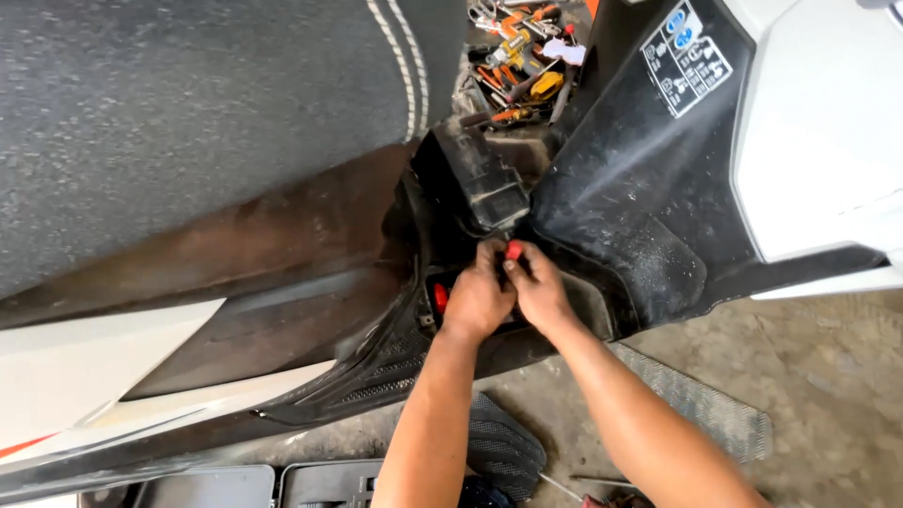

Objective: Diagnosing and repairing the electrical system of a motorcycle using a handheld scanner

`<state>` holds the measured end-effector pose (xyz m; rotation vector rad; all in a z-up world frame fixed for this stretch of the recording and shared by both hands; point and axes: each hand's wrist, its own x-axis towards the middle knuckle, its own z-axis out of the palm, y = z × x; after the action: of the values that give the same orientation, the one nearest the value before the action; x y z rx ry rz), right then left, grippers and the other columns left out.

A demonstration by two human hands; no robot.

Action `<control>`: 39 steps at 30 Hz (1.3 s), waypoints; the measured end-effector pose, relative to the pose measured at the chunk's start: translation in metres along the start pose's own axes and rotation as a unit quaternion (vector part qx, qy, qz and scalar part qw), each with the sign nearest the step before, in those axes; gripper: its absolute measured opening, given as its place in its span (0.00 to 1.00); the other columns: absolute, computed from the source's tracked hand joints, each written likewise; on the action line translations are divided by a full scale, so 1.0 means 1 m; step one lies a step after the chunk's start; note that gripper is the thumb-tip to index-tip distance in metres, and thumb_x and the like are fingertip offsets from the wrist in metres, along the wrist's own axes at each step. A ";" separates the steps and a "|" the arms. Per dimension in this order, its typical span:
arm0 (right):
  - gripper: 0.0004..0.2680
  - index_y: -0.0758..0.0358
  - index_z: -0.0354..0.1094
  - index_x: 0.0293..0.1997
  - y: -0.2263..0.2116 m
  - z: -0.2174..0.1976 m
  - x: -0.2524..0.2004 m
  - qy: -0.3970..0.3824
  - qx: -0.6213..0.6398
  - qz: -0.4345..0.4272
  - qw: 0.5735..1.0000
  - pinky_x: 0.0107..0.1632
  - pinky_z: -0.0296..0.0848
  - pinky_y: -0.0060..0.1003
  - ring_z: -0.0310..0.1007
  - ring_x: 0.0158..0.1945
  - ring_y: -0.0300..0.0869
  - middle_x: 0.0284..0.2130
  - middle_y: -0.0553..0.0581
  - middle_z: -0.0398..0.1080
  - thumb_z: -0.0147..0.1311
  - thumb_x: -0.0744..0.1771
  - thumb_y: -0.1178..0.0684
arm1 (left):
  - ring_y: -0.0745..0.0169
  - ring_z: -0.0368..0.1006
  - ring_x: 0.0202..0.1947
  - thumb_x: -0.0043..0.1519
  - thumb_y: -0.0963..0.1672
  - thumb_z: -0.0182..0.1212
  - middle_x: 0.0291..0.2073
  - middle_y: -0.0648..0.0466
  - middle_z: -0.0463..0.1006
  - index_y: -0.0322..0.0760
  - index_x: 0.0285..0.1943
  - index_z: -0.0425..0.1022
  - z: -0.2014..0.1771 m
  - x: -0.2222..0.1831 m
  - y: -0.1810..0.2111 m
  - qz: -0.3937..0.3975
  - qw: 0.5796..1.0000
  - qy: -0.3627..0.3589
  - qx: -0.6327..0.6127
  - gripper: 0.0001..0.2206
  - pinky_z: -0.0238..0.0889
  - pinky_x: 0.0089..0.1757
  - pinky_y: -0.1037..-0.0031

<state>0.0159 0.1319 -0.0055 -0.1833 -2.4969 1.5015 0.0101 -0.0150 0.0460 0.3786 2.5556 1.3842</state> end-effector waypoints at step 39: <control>0.06 0.65 0.75 0.50 0.049 0.006 0.029 -0.310 0.160 -0.025 0.937 0.24 0.73 0.38 0.74 0.18 0.43 0.23 0.56 0.73 0.52 0.70 0.59 | 0.37 0.75 0.62 0.66 0.40 0.65 0.57 0.43 0.83 0.39 0.63 0.80 -0.040 0.006 -0.043 0.091 0.995 -0.009 -0.046 0.16 0.69 0.61 0.52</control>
<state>-0.0139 0.1558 -0.0475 0.4800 -2.5887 2.1780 -0.0131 -0.0667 0.0308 0.6187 2.4844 1.5465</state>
